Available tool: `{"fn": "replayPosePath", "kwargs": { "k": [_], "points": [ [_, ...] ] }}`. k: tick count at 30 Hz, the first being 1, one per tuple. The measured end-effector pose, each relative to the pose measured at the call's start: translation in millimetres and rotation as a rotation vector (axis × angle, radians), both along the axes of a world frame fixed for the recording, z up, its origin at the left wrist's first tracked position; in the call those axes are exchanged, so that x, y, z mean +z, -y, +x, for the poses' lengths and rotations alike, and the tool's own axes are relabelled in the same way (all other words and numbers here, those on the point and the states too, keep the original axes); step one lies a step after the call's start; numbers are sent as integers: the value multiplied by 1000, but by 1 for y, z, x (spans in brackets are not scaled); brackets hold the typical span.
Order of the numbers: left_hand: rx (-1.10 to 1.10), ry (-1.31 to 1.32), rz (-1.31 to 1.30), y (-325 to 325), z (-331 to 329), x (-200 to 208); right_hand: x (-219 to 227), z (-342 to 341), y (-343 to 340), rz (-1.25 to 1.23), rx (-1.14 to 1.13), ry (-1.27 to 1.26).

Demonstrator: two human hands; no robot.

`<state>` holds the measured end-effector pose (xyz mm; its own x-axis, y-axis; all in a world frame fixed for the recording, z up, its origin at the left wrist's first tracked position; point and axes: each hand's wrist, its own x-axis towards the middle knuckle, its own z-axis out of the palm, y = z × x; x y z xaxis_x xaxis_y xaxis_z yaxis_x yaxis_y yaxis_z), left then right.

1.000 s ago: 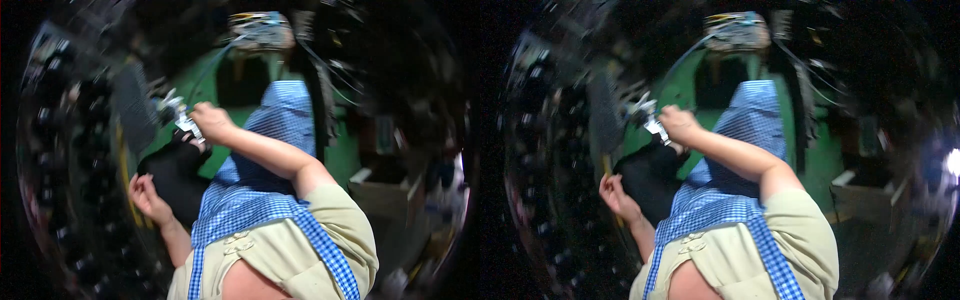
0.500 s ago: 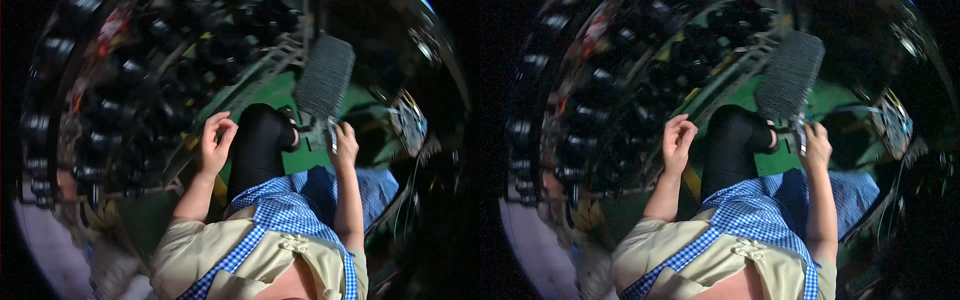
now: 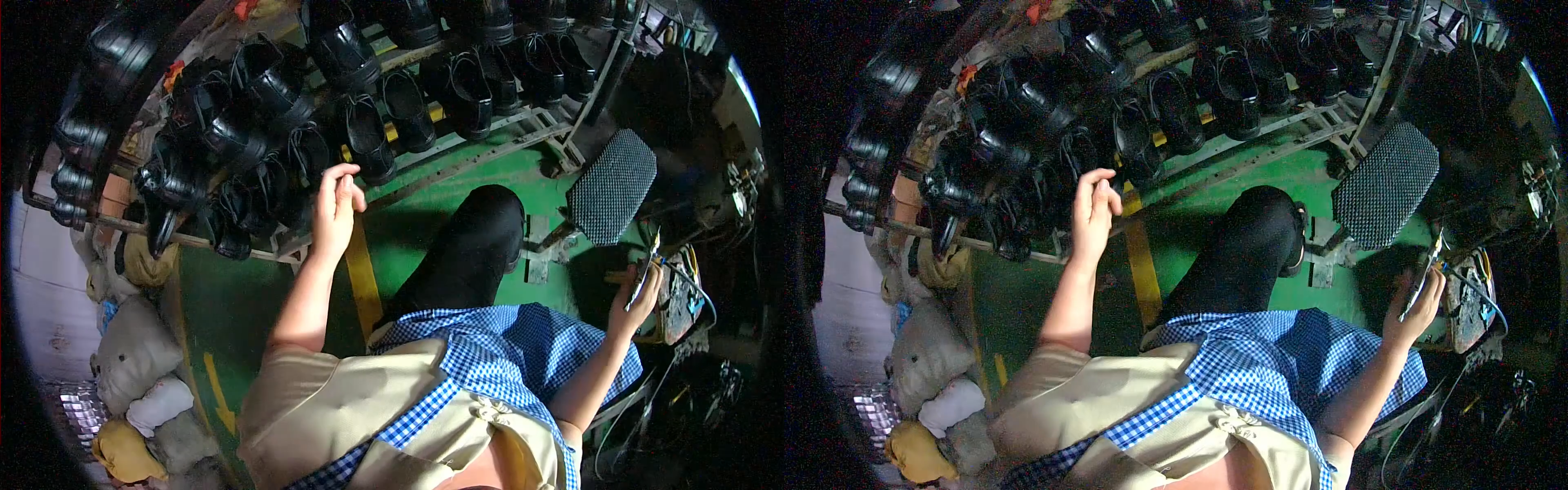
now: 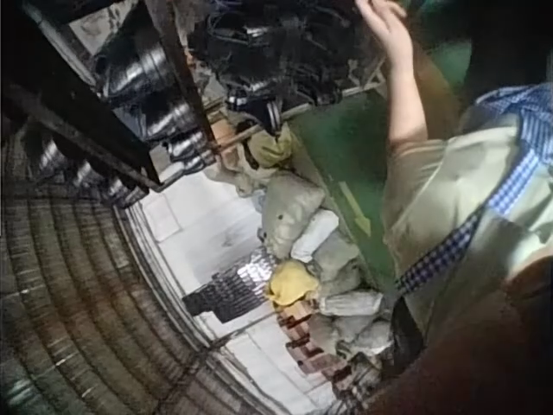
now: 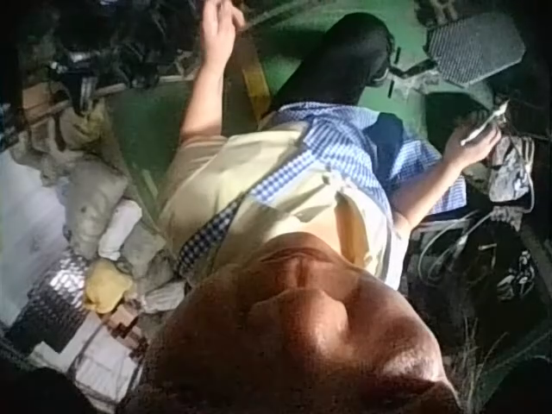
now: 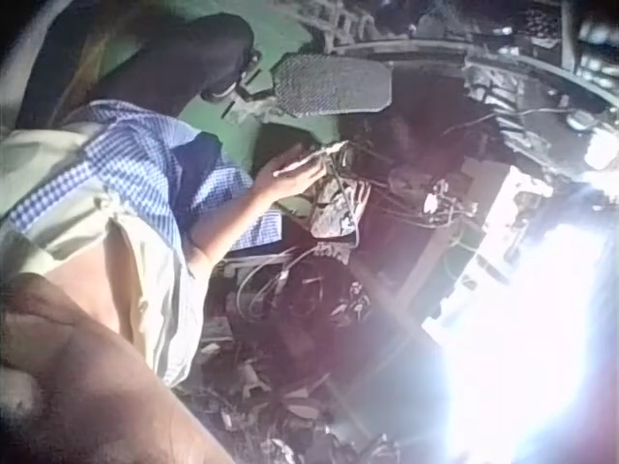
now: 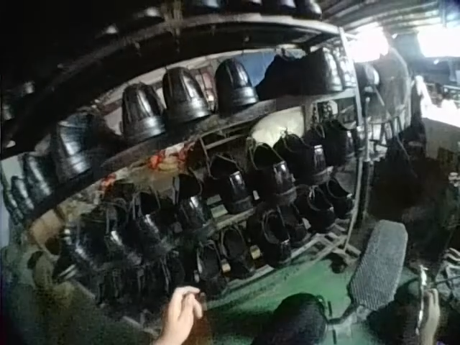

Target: Assembling and finishing shoes using a spray gun and various hand tools.

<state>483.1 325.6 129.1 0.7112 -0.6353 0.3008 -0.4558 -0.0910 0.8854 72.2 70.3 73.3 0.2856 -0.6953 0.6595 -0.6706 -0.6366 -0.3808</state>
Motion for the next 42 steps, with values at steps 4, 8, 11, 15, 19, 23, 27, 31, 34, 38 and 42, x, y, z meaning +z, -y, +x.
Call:
{"fn": "replayPosePath", "kwargs": {
  "k": [4, 8, 11, 15, 19, 23, 27, 31, 34, 38, 42],
  "points": [
    [-36, 351, -126, 12, -5, 49, -4, 8, 9, 77, 1, -34],
    [-73, 842, -138, 49, -5, 135, -21, 7, 24, 58, -68, -109],
    [-111, 846, 28, 102, 17, 182, -44, 5, 30, 49, -82, -102],
    [-23, 957, 553, 186, 78, 206, -53, 18, 18, 315, -30, 136],
    [-293, 850, 817, 242, 101, 199, -18, 26, 11, 461, 145, 373],
    [-316, 671, 645, 231, 129, 213, 7, 42, 4, 636, 280, 604],
    [-212, 361, 239, 173, 82, 237, 12, 50, 8, 704, 289, 571],
    [-95, 429, -3, 132, 2, 221, 2, 43, 12, 761, 268, 648],
    [-123, 232, 68, 76, -47, 195, 9, 41, 10, 826, 296, 657],
    [-503, 265, -219, 58, -121, 175, 13, 43, 16, 705, 276, 658],
    [-1023, 834, 22, 109, -120, 180, 16, 32, 13, 607, 189, 491]
  ]
}}
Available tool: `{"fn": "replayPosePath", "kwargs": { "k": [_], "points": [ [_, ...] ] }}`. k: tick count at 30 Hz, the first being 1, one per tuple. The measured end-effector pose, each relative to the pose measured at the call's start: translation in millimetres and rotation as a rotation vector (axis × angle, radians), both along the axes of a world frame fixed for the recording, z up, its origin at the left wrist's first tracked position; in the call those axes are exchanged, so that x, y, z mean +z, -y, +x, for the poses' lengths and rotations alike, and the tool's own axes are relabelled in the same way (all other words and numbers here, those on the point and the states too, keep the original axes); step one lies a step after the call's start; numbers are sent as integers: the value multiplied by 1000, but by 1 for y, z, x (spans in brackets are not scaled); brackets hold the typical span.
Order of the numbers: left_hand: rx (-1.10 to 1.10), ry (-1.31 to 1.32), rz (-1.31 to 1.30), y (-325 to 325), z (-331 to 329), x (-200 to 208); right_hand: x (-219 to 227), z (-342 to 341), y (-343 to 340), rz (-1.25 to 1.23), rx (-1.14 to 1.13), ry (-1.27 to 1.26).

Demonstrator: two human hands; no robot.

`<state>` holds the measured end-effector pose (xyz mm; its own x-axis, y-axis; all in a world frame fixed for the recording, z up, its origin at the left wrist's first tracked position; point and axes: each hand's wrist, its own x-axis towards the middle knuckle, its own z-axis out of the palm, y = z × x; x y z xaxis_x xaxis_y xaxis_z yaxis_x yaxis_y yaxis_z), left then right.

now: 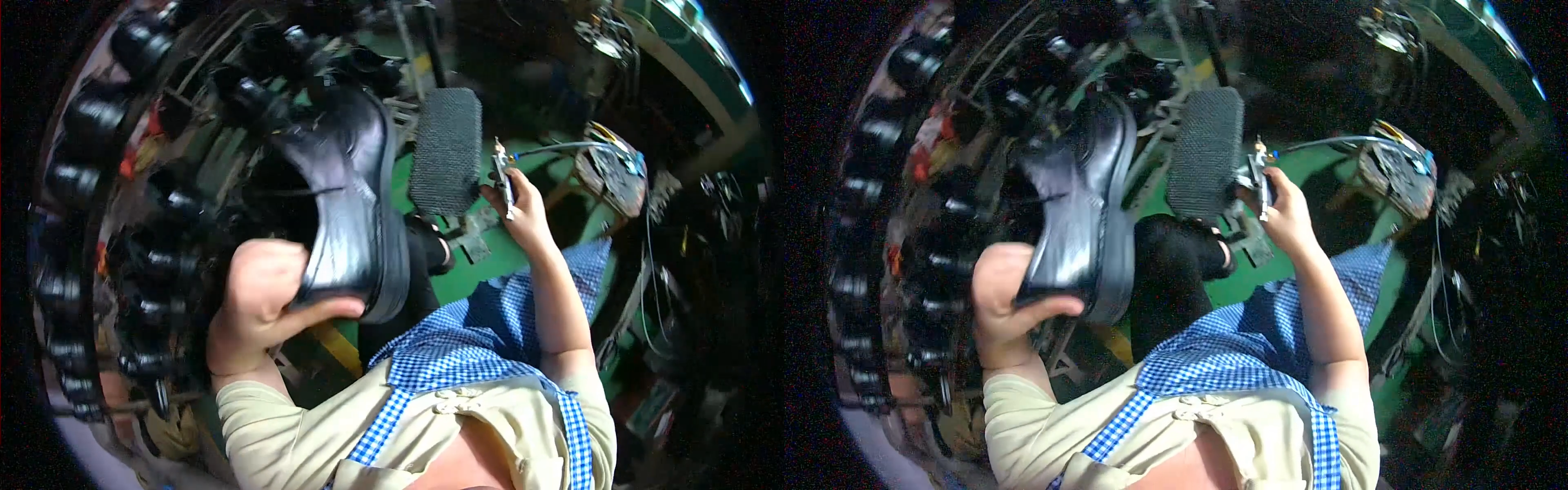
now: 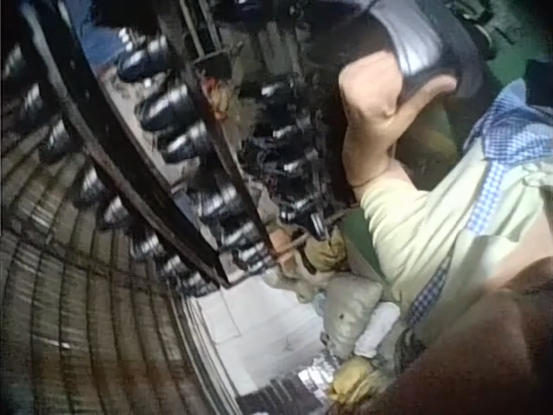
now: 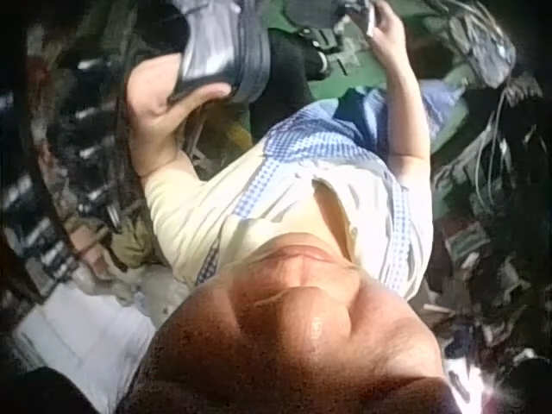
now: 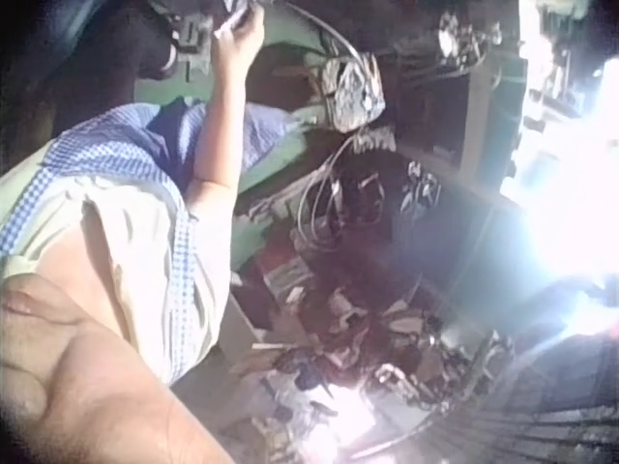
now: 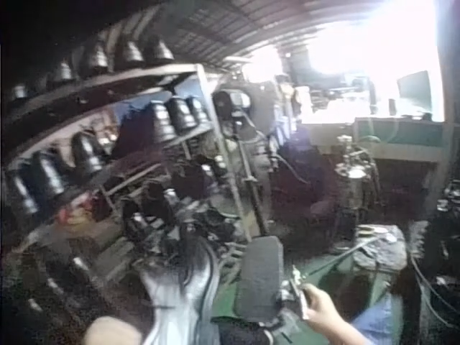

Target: Assembling and finishing shoes using a spray gun and various hand tools.

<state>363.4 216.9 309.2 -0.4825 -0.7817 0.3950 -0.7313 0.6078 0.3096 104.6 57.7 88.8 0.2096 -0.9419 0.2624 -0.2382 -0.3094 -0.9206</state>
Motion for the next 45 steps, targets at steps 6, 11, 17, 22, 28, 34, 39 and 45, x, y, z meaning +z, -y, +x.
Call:
{"fn": "replayPosePath", "kwargs": {
  "k": [6, 11, 17, 22, 28, 34, 39, 45],
  "points": [
    [-265, 147, -21, 110, -22, -52, -19, -20, -19, -417, -267, -366],
    [-121, 189, 108, 122, -38, -75, -48, -17, -19, -333, -250, -672],
    [-204, 133, 42, 110, -33, -80, -65, 8, -17, -234, -54, -602],
    [-254, 290, 84, 111, -30, -66, -51, -15, -22, -283, -90, -535],
    [-306, 339, -6, 118, -39, -63, 16, -48, -40, -374, -145, -82],
    [-319, 348, -43, 120, -50, -63, 28, -50, -39, -297, 1, 119],
    [-308, 361, -54, 120, -55, -61, 29, -47, -34, -282, 28, 162],
    [-301, 368, -47, 118, -54, -62, 29, -45, -28, -271, 66, 151]
  ]
}}
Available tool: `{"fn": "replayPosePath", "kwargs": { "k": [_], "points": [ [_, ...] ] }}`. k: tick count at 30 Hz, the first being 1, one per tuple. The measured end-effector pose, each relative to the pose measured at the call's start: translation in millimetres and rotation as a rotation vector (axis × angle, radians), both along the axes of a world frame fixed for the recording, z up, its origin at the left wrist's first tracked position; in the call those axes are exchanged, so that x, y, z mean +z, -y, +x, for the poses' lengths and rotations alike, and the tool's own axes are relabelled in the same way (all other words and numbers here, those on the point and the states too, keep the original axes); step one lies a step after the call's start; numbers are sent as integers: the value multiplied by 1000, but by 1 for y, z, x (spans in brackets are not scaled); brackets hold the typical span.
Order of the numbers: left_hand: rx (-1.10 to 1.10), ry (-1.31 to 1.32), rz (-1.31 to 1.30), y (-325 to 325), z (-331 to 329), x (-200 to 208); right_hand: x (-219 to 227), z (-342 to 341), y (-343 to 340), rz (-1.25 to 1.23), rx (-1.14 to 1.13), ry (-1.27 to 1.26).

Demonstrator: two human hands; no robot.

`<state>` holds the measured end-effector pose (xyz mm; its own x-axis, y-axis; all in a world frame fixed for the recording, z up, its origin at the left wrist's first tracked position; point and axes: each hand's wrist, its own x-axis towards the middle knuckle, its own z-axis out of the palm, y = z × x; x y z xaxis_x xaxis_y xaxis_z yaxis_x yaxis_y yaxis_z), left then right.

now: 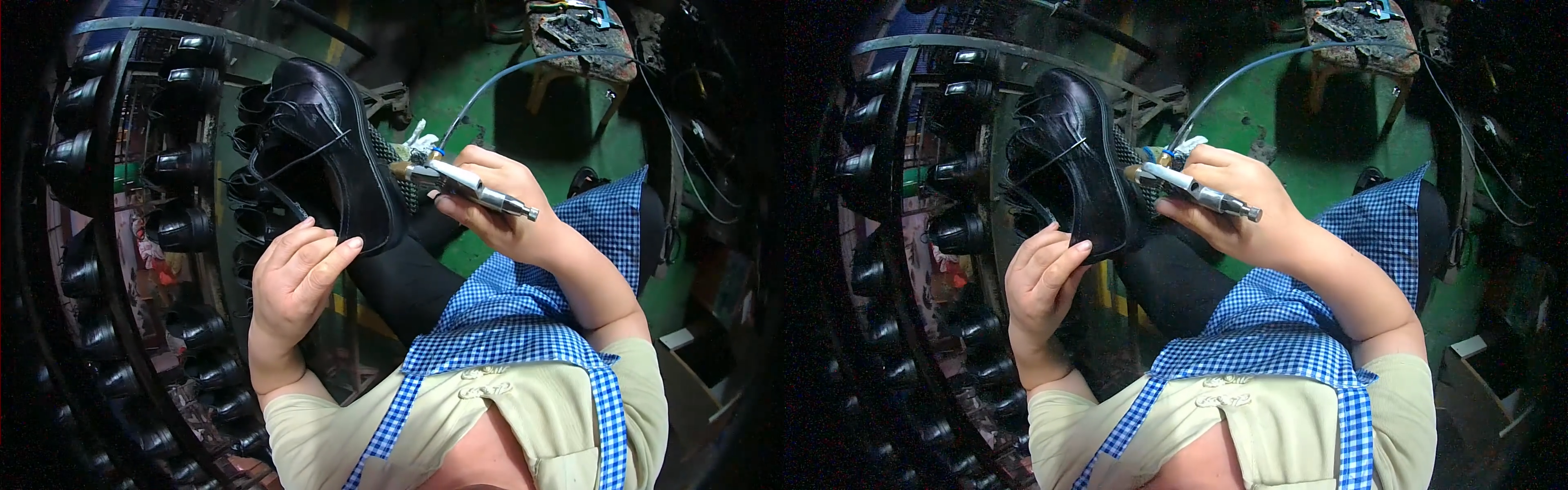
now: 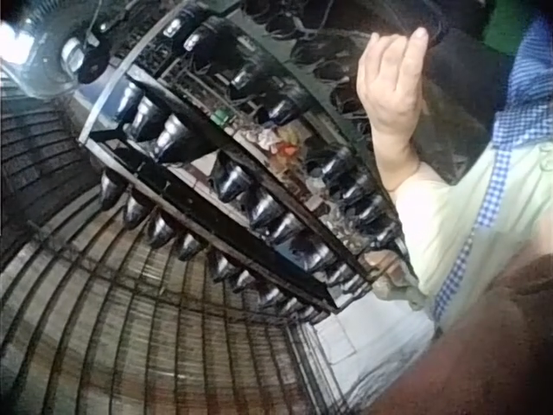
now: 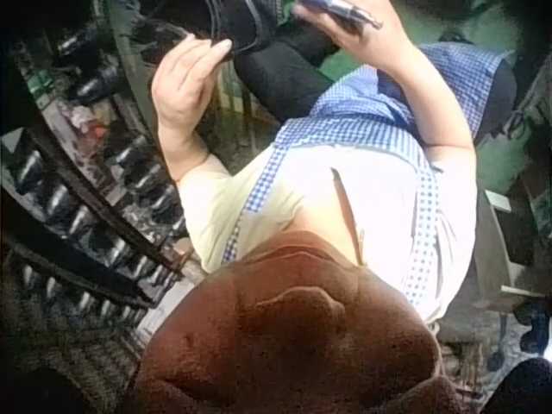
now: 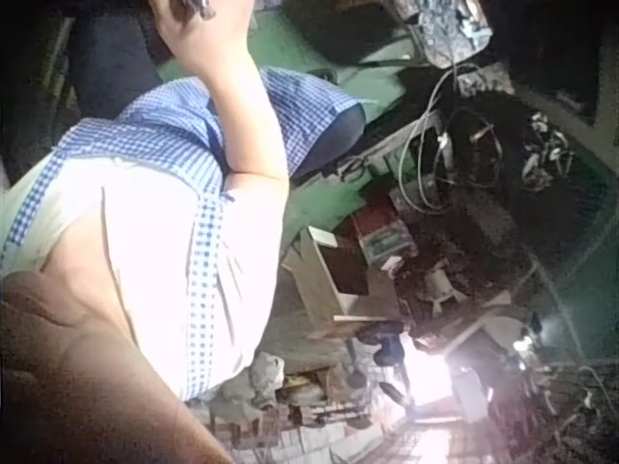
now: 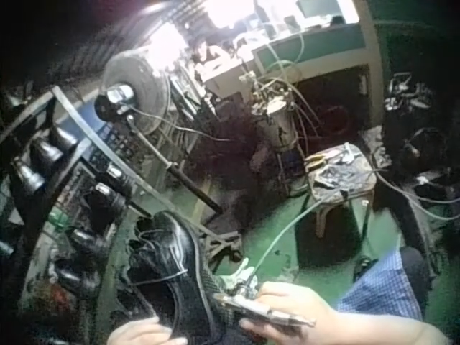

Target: Assembling and finishing shoes using a spray gun and various hand tools.

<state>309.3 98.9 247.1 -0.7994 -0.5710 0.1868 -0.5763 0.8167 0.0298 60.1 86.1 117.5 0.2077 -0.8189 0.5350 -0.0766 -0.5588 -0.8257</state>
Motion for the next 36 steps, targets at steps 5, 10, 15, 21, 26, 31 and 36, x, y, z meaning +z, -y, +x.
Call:
{"fn": "replayPosePath", "kwargs": {
  "k": [5, 10, 15, 21, 26, 31, 36],
  "points": [
    [3, 15, 11, 1, -1, 2, -1, 4, 5, 8, 6, 24],
    [6, 14, 14, 0, 1, 1, 4, 5, 5, 38, 25, -12],
    [2, 24, 10, 1, -2, 3, 13, 8, 5, 21, -28, -22],
    [-23, 27, 9, 4, -7, 4, 24, 3, 1, 32, -48, -140],
    [-36, 61, 4, 4, -9, 7, 28, -6, -5, 62, 9, -245],
    [-43, 77, 2, 8, -13, 9, 31, -11, -15, 59, 12, -197],
    [-11, 105, -26, 12, -21, 14, 35, -20, -29, 48, 5, -248]
  ]
}}
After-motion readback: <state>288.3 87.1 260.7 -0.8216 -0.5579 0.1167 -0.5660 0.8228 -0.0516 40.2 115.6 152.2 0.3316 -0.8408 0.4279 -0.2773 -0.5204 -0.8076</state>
